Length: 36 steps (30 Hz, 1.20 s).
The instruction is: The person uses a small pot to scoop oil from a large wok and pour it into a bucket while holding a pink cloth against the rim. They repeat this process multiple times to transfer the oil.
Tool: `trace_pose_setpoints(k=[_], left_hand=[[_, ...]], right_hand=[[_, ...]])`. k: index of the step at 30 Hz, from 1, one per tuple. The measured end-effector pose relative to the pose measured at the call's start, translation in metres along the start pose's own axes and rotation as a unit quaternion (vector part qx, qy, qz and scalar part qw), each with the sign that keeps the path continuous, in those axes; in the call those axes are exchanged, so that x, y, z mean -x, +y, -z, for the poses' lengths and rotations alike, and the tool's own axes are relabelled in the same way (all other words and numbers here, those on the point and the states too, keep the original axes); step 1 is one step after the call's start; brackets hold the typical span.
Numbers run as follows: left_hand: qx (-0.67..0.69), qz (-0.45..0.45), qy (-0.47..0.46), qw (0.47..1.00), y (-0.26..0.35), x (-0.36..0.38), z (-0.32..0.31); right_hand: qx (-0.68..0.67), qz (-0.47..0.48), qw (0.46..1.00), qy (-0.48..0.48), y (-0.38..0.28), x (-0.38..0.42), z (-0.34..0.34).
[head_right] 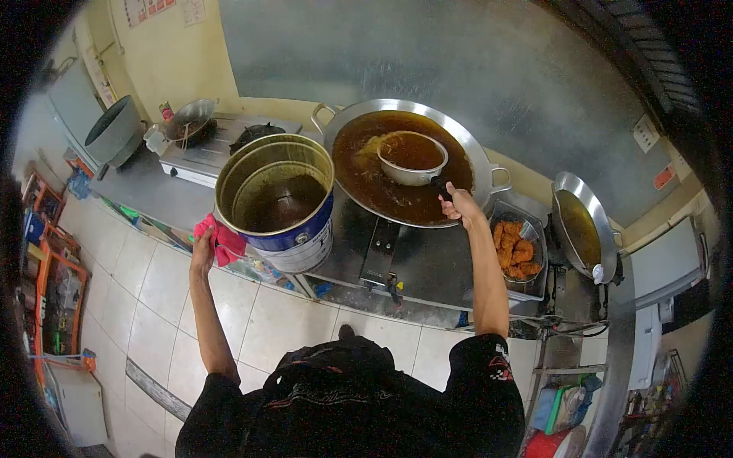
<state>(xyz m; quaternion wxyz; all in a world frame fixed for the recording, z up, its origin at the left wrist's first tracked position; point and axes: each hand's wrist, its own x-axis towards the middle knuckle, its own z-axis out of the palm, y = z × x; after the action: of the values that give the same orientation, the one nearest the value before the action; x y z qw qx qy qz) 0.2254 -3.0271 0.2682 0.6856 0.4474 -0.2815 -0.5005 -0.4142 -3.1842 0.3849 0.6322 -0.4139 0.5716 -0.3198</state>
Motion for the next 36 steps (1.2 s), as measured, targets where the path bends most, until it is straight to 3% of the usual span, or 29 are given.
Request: trace_pose_setpoints(k=[19, 25, 36], left_hand=[[0.023, 0.042, -0.1, 0.994, 0.02, -0.012, 0.034], [0.05, 0.087, -0.132, 0.986, 0.011, -0.032, 0.053], [0.067, 0.179, -0.144, 0.971, 0.057, -0.031, 0.044]], right_hand=[[0.002, 0.084, 0.996, 0.012, -0.063, 0.121, -0.149], [0.026, 0.105, 0.994, -0.007, -0.068, 0.15, -0.2], [0.065, 0.119, 0.99, 0.025, -0.062, 0.168, -0.261]])
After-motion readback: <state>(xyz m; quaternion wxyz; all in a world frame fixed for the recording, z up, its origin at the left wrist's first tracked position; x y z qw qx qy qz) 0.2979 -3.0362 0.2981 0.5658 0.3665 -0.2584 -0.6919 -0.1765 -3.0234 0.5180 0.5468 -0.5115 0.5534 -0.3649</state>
